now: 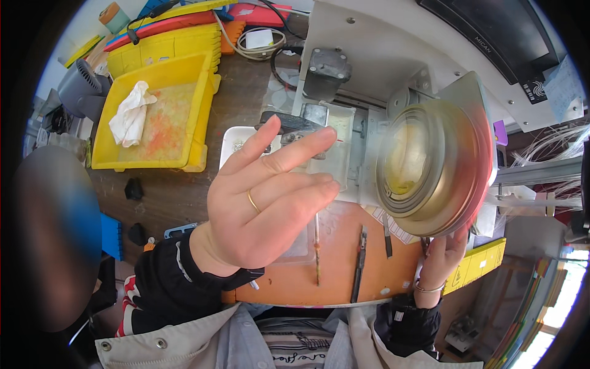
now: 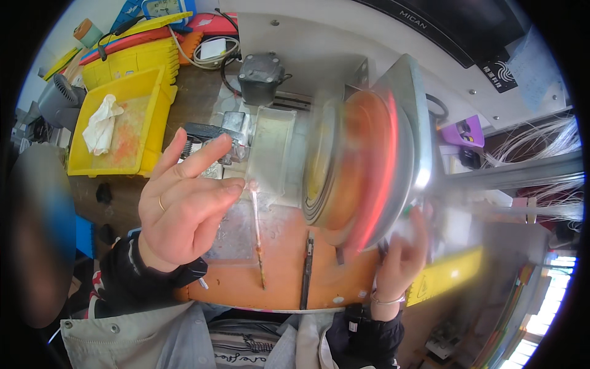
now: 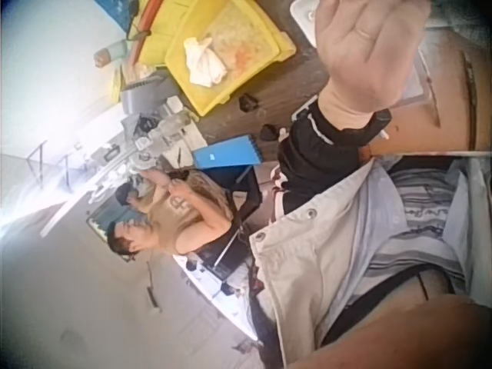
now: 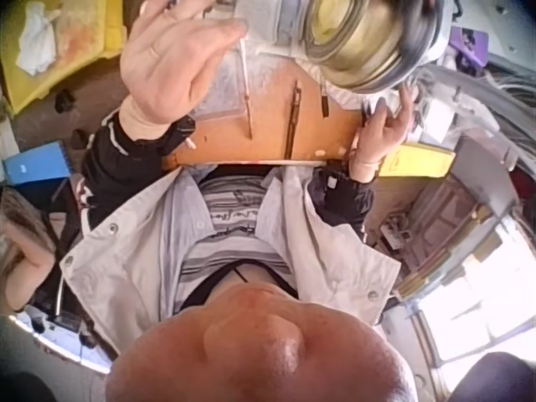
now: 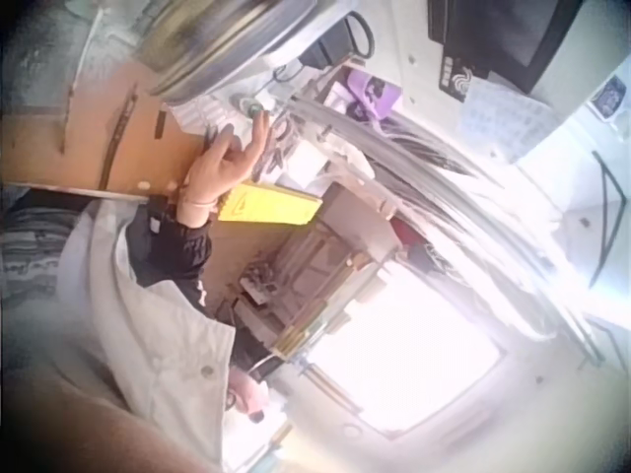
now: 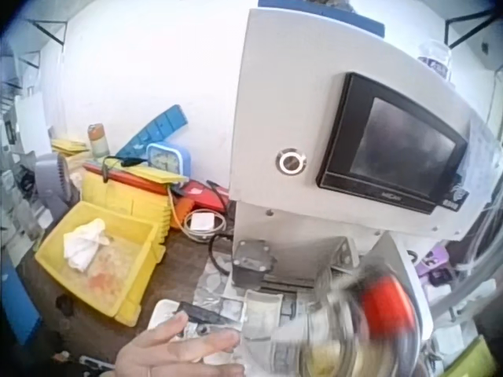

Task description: Polishing and assembling small metal components using a spinning wheel machine and hand tools at a workshop bench.

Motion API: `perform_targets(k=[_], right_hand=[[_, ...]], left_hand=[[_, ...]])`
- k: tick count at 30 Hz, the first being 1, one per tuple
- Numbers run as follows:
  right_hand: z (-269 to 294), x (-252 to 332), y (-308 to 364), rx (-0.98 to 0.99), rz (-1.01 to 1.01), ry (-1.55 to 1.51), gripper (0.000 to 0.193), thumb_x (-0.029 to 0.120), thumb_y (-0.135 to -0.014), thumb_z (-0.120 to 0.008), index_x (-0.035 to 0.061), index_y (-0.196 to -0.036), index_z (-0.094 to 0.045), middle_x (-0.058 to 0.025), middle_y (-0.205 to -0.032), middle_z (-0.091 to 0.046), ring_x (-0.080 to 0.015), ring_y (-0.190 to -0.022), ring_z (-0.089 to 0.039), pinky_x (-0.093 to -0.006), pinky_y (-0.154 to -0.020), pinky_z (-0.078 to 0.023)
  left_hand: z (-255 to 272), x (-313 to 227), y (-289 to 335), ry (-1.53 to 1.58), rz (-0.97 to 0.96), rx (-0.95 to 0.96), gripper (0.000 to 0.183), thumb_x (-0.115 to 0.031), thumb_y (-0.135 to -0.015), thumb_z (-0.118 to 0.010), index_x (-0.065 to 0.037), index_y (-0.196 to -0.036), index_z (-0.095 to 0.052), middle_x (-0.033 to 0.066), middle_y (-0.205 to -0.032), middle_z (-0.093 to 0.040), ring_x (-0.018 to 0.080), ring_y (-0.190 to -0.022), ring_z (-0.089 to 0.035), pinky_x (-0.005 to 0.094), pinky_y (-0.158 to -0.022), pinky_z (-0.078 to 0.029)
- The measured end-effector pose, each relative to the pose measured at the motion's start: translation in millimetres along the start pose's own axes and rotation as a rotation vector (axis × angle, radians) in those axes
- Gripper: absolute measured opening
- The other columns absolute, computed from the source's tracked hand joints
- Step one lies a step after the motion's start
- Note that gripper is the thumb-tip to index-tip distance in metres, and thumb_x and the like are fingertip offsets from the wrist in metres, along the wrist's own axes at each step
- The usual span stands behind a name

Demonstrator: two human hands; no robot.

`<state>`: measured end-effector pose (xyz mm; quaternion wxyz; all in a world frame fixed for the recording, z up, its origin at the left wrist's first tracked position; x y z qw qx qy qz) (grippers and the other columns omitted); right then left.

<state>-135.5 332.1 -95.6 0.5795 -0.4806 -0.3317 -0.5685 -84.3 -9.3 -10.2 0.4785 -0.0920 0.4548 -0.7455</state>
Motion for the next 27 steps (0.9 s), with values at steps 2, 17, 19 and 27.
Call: perform_targets(k=[2,17,19,27], right_hand=[[1.4,-0.3,0.1,0.015,-0.037,0.09,0.051,-0.01,-0.085,-0.046,-0.0036,-0.135,-0.054,-0.0206,-0.15,-0.044,-0.013,-0.107,-0.06,-0.0178,-0.063,-0.042],[2.6,-4.0,-2.3,0.007,0.019,0.148,0.049,-0.009,-0.084,-0.043,-0.0035,-0.13,-0.056,-0.0165,-0.145,-0.049,-0.0249,-0.14,-0.041,-0.023,-0.08,-0.048],[0.9,-1.7,-2.4,0.03,0.04,0.107,0.049,-0.009,-0.083,-0.042,-0.0028,-0.13,-0.056,-0.0155,-0.145,-0.05,-0.0252,-0.139,-0.041,-0.0234,-0.081,-0.048],[5.7,-5.8,2.4,-0.024,-0.07,0.078,0.046,-0.006,-0.083,-0.046,-0.0038,-0.128,-0.057,-0.0169,-0.141,-0.053,-0.0356,-0.141,-0.039,-0.0405,-0.112,-0.031]], left_hand=[[-1.0,0.5,0.4,-0.008,0.01,0.009,0.012,-0.003,-0.074,-0.066,-0.006,-0.085,-0.068,0.0027,-0.082,-0.071,0.0313,-0.104,-0.071,0.0467,-0.112,-0.038],[0.9,0.4,-2.2,0.011,0.059,0.11,0.015,-0.001,-0.084,-0.067,-0.009,-0.096,-0.064,0.0047,-0.09,-0.074,0.0338,-0.115,-0.066,0.0506,-0.112,-0.035],[0.3,0.3,-2.3,0.013,0.059,0.111,0.015,0.0,-0.084,-0.067,-0.009,-0.096,-0.064,0.0046,-0.09,-0.074,0.0338,-0.115,-0.066,0.0505,-0.112,-0.035],[-0.4,-2.2,-1.1,0.024,0.052,0.098,0.018,0.002,-0.082,-0.067,-0.009,-0.097,-0.064,0.0052,-0.091,-0.074,0.0337,-0.115,-0.065,0.0517,-0.111,-0.036]])
Point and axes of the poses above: each hand's wrist, its own y-axis away from the middle knuckle, its own z-axis out of the back of the hand, x = y × z, the point moved 4 cm from there along -y, towards the middle knuckle
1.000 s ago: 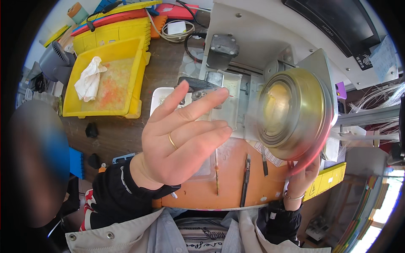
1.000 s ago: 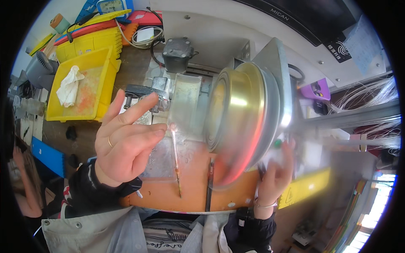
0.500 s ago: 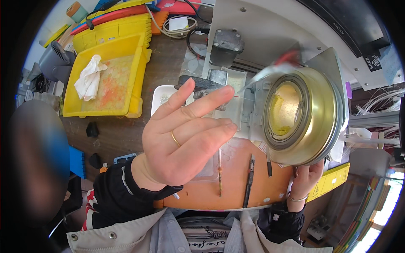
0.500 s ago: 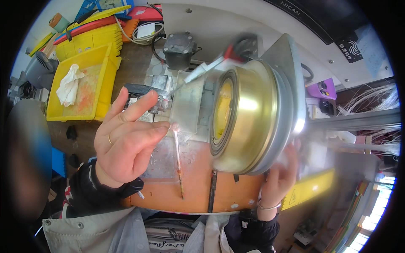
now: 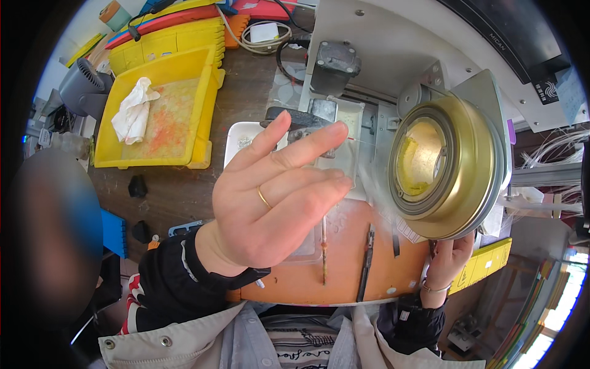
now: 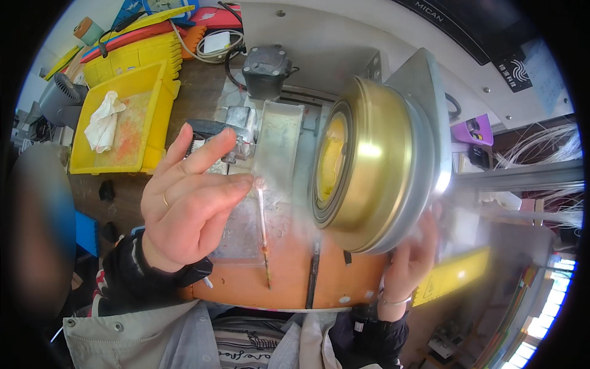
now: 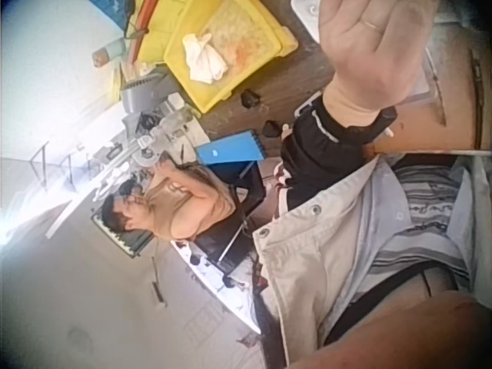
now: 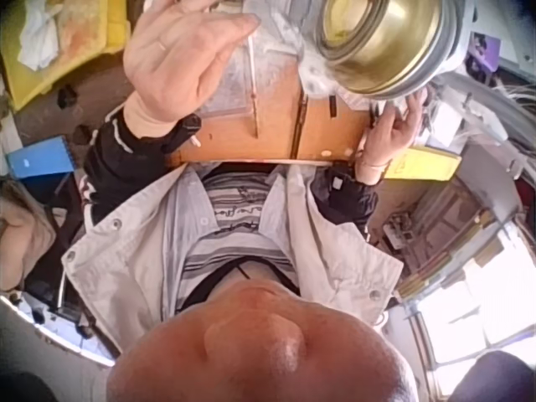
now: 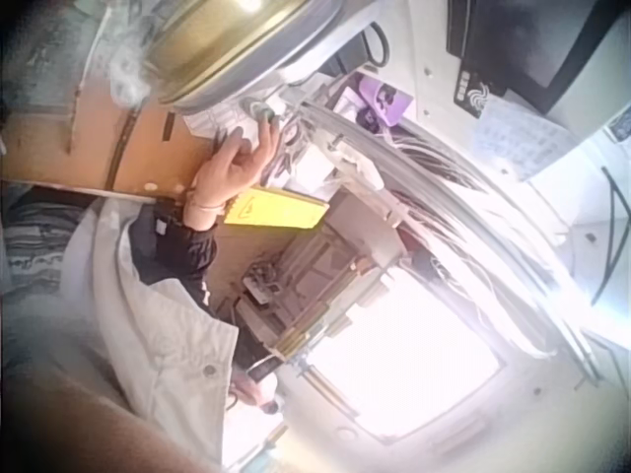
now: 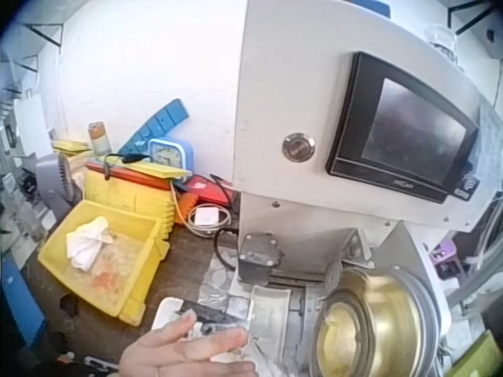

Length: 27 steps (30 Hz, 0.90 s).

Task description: Polishing and assembling small metal components using a spinning wheel machine and hand tools at a workshop bench.

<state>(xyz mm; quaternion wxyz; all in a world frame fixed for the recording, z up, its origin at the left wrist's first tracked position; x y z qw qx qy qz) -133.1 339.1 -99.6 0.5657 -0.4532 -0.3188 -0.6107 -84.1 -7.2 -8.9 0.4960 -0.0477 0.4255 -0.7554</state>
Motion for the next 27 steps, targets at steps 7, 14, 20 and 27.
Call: perform_targets(k=[7,14,20,27], right_hand=[[-7.7,1.2,-8.9,-0.024,0.105,0.026,0.037,-0.002,-0.087,-0.055,-0.0007,-0.124,-0.06,-0.0145,-0.135,-0.058,-0.0233,-0.125,-0.052,-0.0297,-0.089,-0.047],[-13.6,40.5,5.9,-0.132,0.43,0.178,0.038,-0.004,-0.086,-0.06,0.0024,-0.123,-0.063,-0.0144,-0.125,-0.062,-0.0191,-0.111,-0.061,-0.0231,-0.068,-0.044],[-45.6,86.7,72.9,0.372,0.552,0.434,0.034,0.005,-0.079,-0.072,0.0067,-0.113,-0.067,-0.0029,-0.08,-0.064,-0.014,-0.05,-0.053,-0.0273,-0.048,-0.043],[-70.4,70.2,87.3,0.477,0.489,0.697,0.035,0.018,-0.087,-0.067,0.0125,-0.121,-0.061,-0.0055,-0.081,-0.065,-0.0243,-0.057,-0.061,-0.0335,-0.053,-0.049]], left_hand=[[-0.9,2.1,-2.3,-0.024,-0.007,0.007,0.017,0.005,-0.08,-0.065,-0.006,-0.093,-0.067,0.009,-0.087,-0.071,0.036,-0.116,-0.064,0.0546,-0.108,-0.038],[-0.2,4.1,-4.1,0.027,-0.041,-0.053,0.017,0.008,-0.086,-0.06,-0.003,-0.097,-0.065,0.0101,-0.092,-0.071,0.0379,-0.118,-0.063,0.0541,-0.109,-0.037],[-1.9,5.0,0.1,0.017,-0.096,-0.104,0.015,0.008,-0.089,-0.058,-0.002,-0.097,-0.065,0.0083,-0.09,-0.071,0.037,-0.119,-0.063,0.0529,-0.109,-0.038],[-0.7,1.7,0.6,0.01,-0.1,-0.126,0.012,0.007,-0.089,-0.059,-0.001,-0.094,-0.066,0.0089,-0.089,-0.07,0.0363,-0.117,-0.064,0.0521,-0.108,-0.04]])
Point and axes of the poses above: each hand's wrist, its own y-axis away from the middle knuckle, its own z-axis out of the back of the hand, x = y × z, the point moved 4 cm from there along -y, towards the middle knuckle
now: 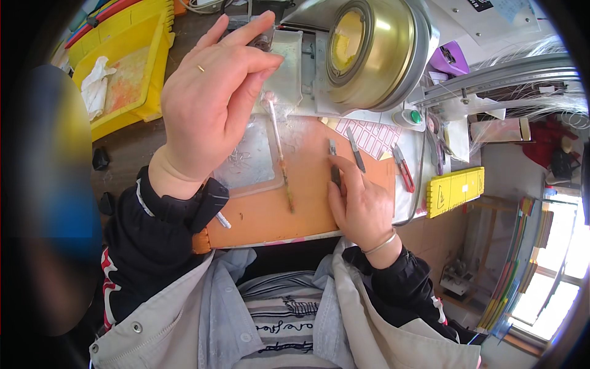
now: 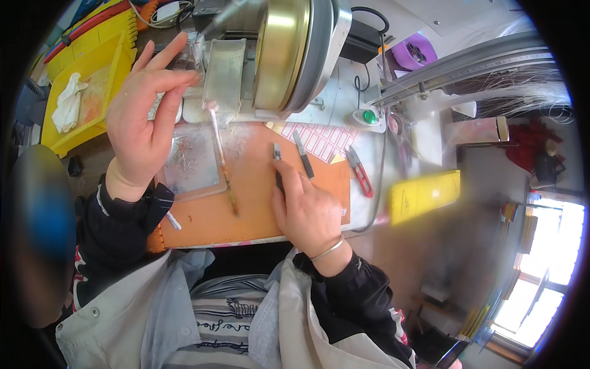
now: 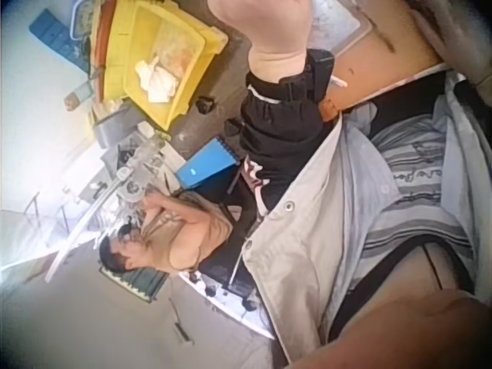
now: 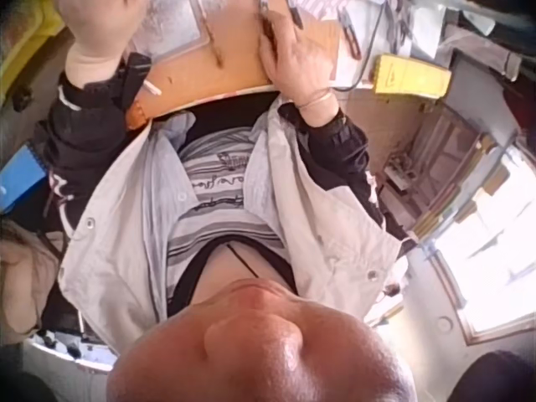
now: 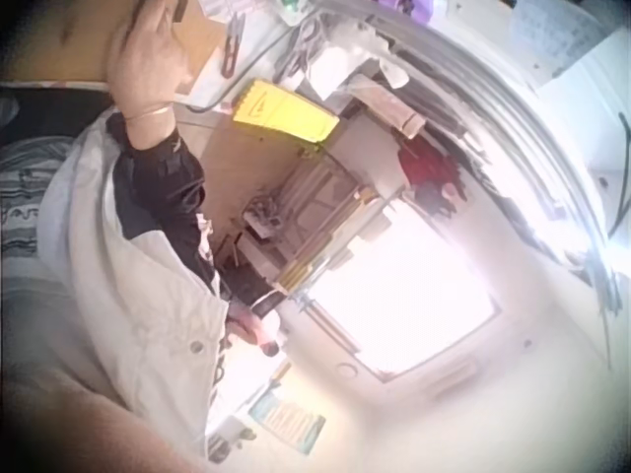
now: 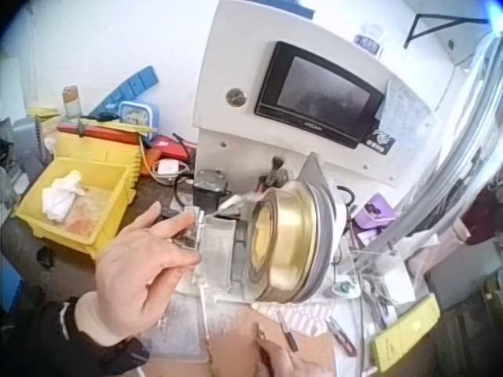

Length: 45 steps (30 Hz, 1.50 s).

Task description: Polishing and assembling small metal components using a spinning wheel machine and hand tools at a workshop bench.

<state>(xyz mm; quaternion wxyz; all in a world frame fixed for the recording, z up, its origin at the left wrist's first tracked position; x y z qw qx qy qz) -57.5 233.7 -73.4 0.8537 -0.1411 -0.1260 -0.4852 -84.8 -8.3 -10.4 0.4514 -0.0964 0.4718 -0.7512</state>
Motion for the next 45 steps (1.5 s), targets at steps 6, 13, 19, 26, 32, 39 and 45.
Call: perform_targets(k=[6,13,19,26,32,39,45], right_hand=[[18.8,-22.6,7.2,0.242,-0.316,-1.011,0.031,0.012,-0.094,-0.051,0.002,-0.121,-0.061,-0.0115,-0.084,-0.069,-0.0162,-0.052,-0.054,-0.0279,-0.053,-0.045],[10.4,-23.7,8.3,0.244,-0.573,-1.578,0.036,0.006,-0.095,-0.047,-0.0083,-0.128,-0.051,-0.0171,-0.102,-0.068,-0.0126,-0.064,-0.053,-0.0235,-0.059,-0.042],[62.5,-19.3,7.5,-0.139,-0.236,-1.353,0.026,0.021,-0.098,-0.057,-0.0034,-0.103,-0.052,-0.0048,-0.066,-0.05,-0.0126,-0.059,-0.047,-0.0256,-0.055,-0.038],[123.6,11.7,-29.1,-0.447,0.239,-0.959,0.034,0.025,-0.099,-0.059,-0.0012,-0.115,-0.044,-0.0036,-0.069,-0.05,-0.0073,-0.046,-0.042,-0.0209,-0.042,-0.035],[142.2,46.2,-57.8,-0.457,0.389,-0.788,0.03,0.024,-0.101,-0.057,-0.0016,-0.114,-0.05,-0.0089,-0.083,-0.055,-0.0079,-0.054,-0.041,-0.0204,-0.046,-0.035],[143.6,67.8,-79.2,-0.481,0.603,-0.376,0.033,0.032,-0.098,-0.06,0.0006,-0.108,-0.06,-0.0084,-0.085,-0.052,-0.0186,-0.079,-0.046,-0.0323,-0.067,-0.04],[158.5,79.9,-85.6,-0.442,0.633,-0.301,0.039,0.037,-0.098,-0.059,0.0031,-0.117,-0.058,-0.0102,-0.101,-0.063,-0.0247,-0.094,-0.05,-0.0527,-0.096,-0.036]], left_hand=[[-1.7,4.3,-3.3,-0.054,-0.042,-0.073,0.011,0.001,-0.081,-0.067,-0.005,-0.091,-0.067,0.0138,-0.107,-0.072,0.0275,-0.09,-0.07,0.0448,-0.099,-0.05],[-1.0,4.3,-1.7,0.021,0.019,-0.012,0.013,0.006,-0.086,-0.06,-0.003,-0.093,-0.066,0.0093,-0.089,-0.069,0.0354,-0.114,-0.065,0.0532,-0.105,-0.042],[3.2,2.1,-2.5,0.061,0.051,-0.004,0.015,0.005,-0.081,-0.064,-0.004,-0.092,-0.067,0.0101,-0.086,-0.068,0.0347,-0.112,-0.066,0.0532,-0.105,-0.043],[4.0,3.0,-1.5,0.064,0.068,-0.036,0.017,0.004,-0.076,-0.068,-0.005,-0.09,-0.067,0.0098,-0.086,-0.069,0.0332,-0.11,-0.067,0.0518,-0.103,-0.045],[1.9,4.8,-1.0,0.097,0.047,-0.064,0.019,0.004,-0.074,-0.069,-0.006,-0.09,-0.067,0.0107,-0.087,-0.07,0.032,-0.109,-0.068,0.05,-0.102,-0.046],[3.3,1.9,-1.0,0.08,0.023,-0.082,0.014,-0.002,-0.072,-0.066,-0.007,-0.086,-0.066,0.0049,-0.085,-0.066,0.0275,-0.112,-0.067,0.0486,-0.1,-0.049],[3.2,2.7,1.1,0.126,0.045,-0.093,0.022,0.005,-0.07,-0.067,-0.007,-0.089,-0.068,0.006,-0.083,-0.067,0.0321,-0.11,-0.068,0.0477,-0.101,-0.047]])
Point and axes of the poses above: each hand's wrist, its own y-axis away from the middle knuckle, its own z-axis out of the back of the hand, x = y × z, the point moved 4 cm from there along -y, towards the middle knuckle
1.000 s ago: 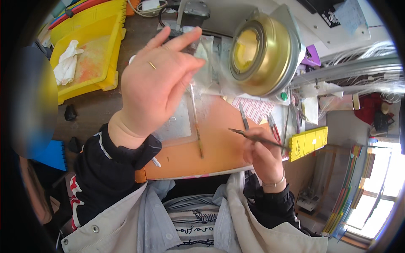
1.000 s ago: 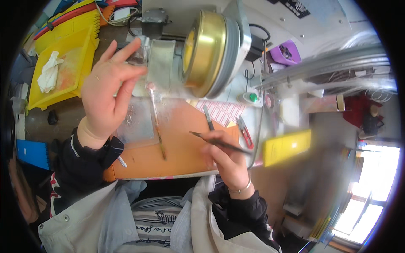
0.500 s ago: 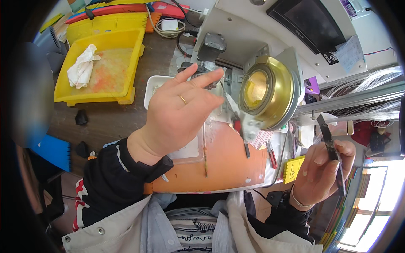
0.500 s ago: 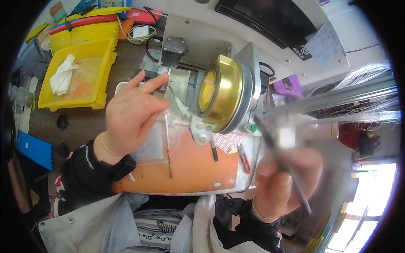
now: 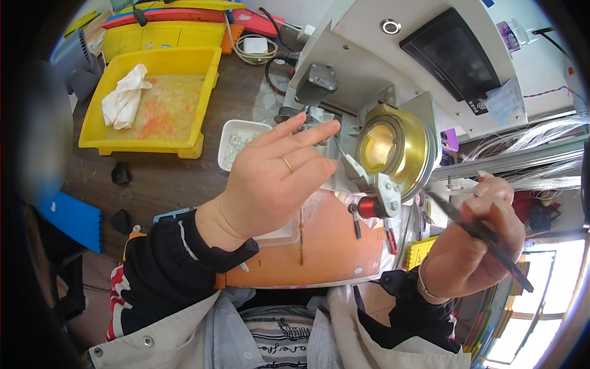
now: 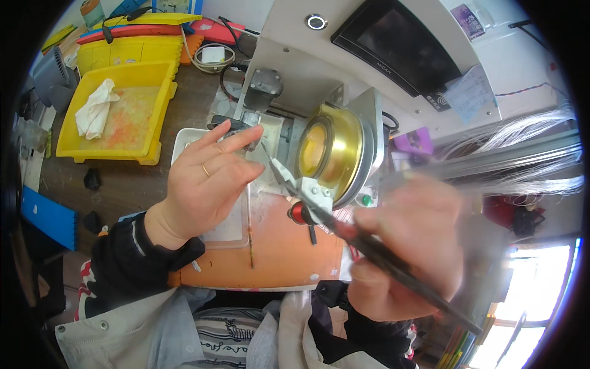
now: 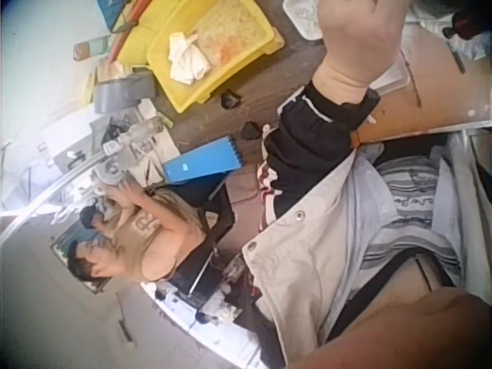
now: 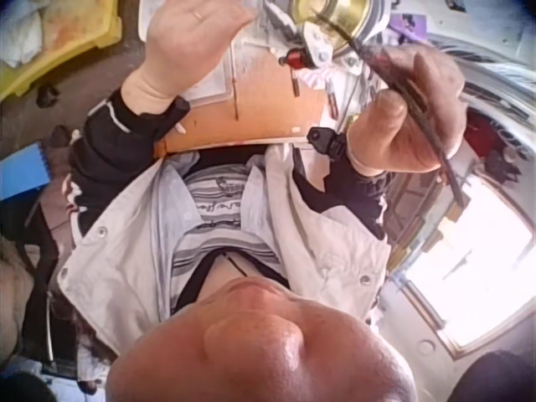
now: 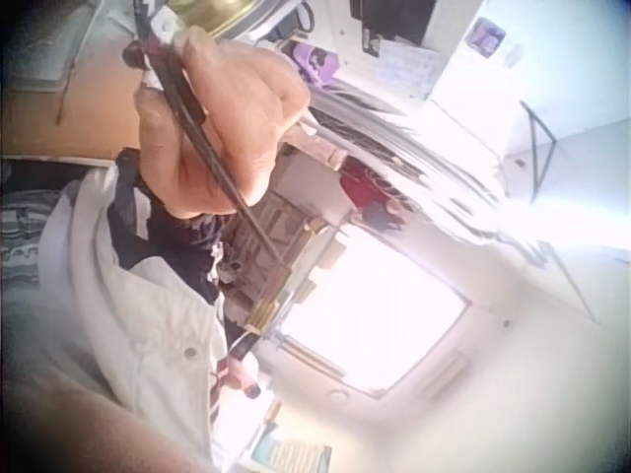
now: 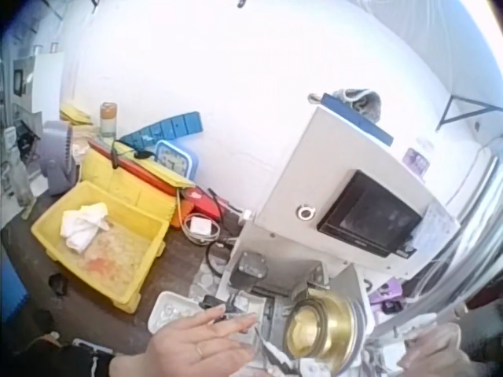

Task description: Polishing and assembling small metal components using a spinning wheel machine and hand tools at a workshop bench.

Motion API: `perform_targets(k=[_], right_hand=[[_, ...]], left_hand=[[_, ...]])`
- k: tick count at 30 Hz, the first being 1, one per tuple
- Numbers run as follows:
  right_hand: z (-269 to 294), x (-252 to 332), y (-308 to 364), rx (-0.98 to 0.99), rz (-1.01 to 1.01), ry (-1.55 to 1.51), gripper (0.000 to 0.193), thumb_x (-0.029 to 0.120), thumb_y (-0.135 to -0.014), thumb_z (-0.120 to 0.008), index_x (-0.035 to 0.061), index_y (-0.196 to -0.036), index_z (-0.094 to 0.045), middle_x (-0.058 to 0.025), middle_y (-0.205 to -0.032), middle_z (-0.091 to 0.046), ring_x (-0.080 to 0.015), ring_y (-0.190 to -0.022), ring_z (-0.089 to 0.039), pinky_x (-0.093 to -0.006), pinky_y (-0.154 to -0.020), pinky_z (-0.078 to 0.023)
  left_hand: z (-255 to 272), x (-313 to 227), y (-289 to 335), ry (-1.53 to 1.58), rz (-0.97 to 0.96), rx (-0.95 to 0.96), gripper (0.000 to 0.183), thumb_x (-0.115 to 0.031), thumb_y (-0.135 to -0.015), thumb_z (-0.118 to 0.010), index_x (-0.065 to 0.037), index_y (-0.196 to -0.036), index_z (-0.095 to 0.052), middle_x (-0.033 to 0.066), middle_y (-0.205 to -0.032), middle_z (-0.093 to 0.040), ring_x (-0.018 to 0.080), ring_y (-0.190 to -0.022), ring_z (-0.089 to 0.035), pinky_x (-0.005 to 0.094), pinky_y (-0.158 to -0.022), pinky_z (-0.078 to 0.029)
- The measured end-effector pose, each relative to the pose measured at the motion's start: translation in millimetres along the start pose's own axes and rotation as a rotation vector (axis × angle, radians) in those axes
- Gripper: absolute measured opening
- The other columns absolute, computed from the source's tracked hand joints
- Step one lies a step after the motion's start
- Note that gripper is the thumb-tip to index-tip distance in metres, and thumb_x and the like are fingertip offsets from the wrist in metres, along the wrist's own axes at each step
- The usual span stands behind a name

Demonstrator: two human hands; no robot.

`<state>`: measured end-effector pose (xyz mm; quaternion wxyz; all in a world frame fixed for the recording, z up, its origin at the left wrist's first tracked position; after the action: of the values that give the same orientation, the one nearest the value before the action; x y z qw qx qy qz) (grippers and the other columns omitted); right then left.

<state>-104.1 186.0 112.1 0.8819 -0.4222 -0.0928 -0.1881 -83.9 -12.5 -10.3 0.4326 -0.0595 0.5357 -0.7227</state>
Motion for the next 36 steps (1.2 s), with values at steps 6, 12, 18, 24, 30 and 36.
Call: perform_targets(k=[6,12,18,24,30,36], right_hand=[[-3.4,0.1,2.3,-0.045,0.07,0.118,0.037,0.038,-0.094,-0.063,0.0049,-0.111,-0.058,-0.0073,-0.081,-0.062,-0.0263,-0.091,-0.049,-0.0508,-0.093,-0.038],[-4.2,4.7,-0.7,0.043,0.102,0.143,0.033,0.038,-0.093,-0.064,0.0052,-0.098,-0.059,-0.0056,-0.076,-0.061,-0.0257,-0.083,-0.05,-0.0506,-0.089,-0.041],[-38.7,-4.5,6.5,0.017,0.019,0.145,0.031,0.004,-0.065,-0.084,0.0075,-0.093,-0.072,-0.0047,-0.085,-0.071,-0.0274,-0.082,-0.062,-0.0395,-0.077,-0.049],[-55.4,-21.6,-2.0,-0.042,-0.023,0.291,0.026,0.003,-0.065,-0.083,0.0099,-0.088,-0.073,-0.0019,-0.082,-0.07,-0.0256,-0.085,-0.065,-0.0417,-0.086,-0.047],[-63.1,-33.3,-3.3,-0.024,0.004,0.351,0.025,0.006,-0.067,-0.083,0.0125,-0.089,-0.075,-0.0012,-0.08,-0.069,-0.0217,-0.084,-0.065,-0.0436,-0.093,-0.045],[-70.5,-35.3,-1.6,-0.048,-0.014,0.371,0.025,0.008,-0.068,-0.084,0.0134,-0.09,-0.075,-0.0008,-0.08,-0.068,-0.0198,-0.083,-0.065,-0.0438,-0.093,-0.044]], left_hand=[[3.7,-4.8,-3.0,-0.054,-0.038,0.005,0.018,0.001,-0.072,-0.065,-0.007,-0.088,-0.068,0.005,-0.084,-0.067,0.0315,-0.111,-0.067,0.0448,-0.099,-0.048],[5.9,-8.5,-0.5,-0.066,-0.094,-0.093,0.024,-0.004,-0.066,-0.067,-0.007,-0.09,-0.07,0.0045,-0.084,-0.067,0.0281,-0.091,-0.068,0.039,-0.076,-0.05],[2.6,-5.0,3.2,0.039,-0.099,-0.09,0.027,-0.005,-0.065,-0.068,-0.002,-0.092,-0.07,0.0073,-0.083,-0.067,0.0266,-0.077,-0.066,0.0354,-0.065,-0.05],[1.3,-3.2,2.6,0.089,-0.078,-0.068,0.027,-0.004,-0.067,-0.067,-0.001,-0.094,-0.069,0.0095,-0.084,-0.068,0.0298,-0.082,-0.07,0.0357,-0.066,-0.052],[1.3,-2.9,0.1,0.108,-0.078,-0.048,0.028,-0.003,-0.067,-0.067,0.0,-0.095,-0.068,0.0112,-0.087,-0.068,0.0306,-0.086,-0.071,0.0362,-0.069,-0.054],[-0.4,0.2,3.6,0.117,-0.061,-0.034,0.028,-0.004,-0.068,-0.067,0.0,-0.095,-0.068,0.0123,-0.089,-0.069,0.0306,-0.087,-0.07,0.0368,-0.072,-0.055]])
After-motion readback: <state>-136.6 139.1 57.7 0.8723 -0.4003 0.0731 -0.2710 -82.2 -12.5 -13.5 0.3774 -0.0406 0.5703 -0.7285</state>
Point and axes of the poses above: each hand's wrist, its own y-axis away from the middle knuckle, its own z-axis out of the back of the hand, x = y × z, the point moved 4 cm from there along -y, towards the middle knuckle
